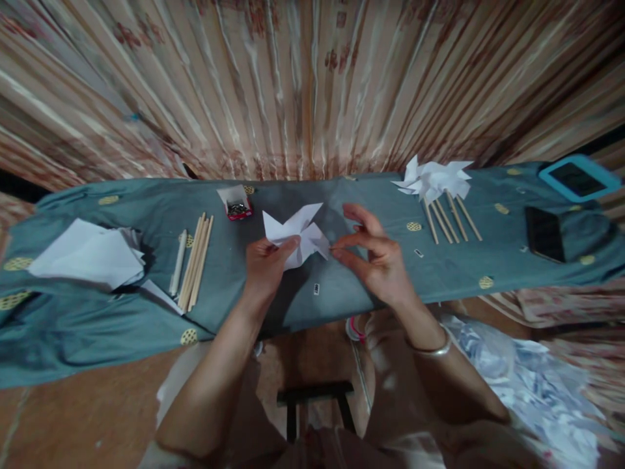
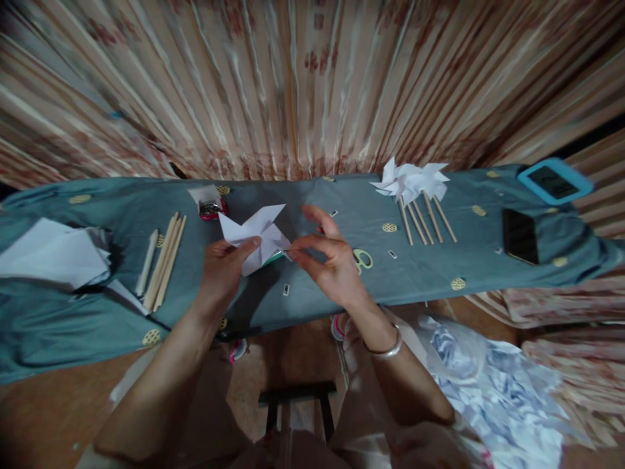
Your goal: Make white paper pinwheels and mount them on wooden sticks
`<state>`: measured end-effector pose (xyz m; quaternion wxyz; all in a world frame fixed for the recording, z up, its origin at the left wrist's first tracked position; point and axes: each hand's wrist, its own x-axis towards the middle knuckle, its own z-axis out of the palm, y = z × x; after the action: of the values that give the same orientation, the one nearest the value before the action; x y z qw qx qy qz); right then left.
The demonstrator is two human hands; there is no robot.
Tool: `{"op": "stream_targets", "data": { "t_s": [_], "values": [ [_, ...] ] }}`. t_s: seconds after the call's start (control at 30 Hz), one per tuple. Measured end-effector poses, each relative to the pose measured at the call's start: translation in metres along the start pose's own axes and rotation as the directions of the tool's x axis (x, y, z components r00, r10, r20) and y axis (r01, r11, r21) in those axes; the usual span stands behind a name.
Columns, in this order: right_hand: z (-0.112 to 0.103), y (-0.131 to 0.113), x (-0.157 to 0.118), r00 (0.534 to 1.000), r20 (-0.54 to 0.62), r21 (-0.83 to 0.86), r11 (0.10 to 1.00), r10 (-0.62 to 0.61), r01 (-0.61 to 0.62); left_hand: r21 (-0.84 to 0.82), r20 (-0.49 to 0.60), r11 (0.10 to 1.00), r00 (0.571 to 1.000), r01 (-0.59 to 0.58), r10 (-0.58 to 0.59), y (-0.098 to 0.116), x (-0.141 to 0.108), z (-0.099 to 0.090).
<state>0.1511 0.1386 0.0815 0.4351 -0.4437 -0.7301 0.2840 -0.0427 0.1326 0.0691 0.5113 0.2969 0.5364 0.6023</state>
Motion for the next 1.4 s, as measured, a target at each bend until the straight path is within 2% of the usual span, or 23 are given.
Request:
{"op": "stream_targets", "data": {
  "t_s": [0.1, 0.23, 0.67, 1.03, 1.4],
  "values": [
    [0.011, -0.012, 0.001, 0.998, 0.049, -0.006, 0.999, -0.046, 0.046, -0.001, 0.069, 1.0, 0.997, 0.023, -0.023, 0.0, -0.004, 0.004],
    [0.021, -0.011, 0.005, 0.996, 0.071, -0.009, 0.998, -0.059, 0.06, -0.012, 0.124, 0.999, 0.991, 0.043, -0.041, 0.0, -0.008, 0.005],
    [0.021, -0.008, 0.007, 0.994, 0.106, 0.037, 0.999, 0.012, -0.016, -0.04, 0.14, 0.999, 0.99, 0.034, -0.028, 0.0, -0.01, 0.0],
    [0.022, -0.009, 0.008, 0.992, 0.113, 0.102, 0.993, 0.053, -0.064, -0.001, 0.125, 0.999, 0.991, 0.036, -0.035, 0.002, -0.011, -0.001],
    [0.019, -0.007, 0.011, 0.987, 0.157, 0.135, 0.989, 0.033, -0.054, 0.017, 0.144, 0.999, 0.989, 0.033, -0.035, 0.003, -0.012, -0.002]
  ]
}}
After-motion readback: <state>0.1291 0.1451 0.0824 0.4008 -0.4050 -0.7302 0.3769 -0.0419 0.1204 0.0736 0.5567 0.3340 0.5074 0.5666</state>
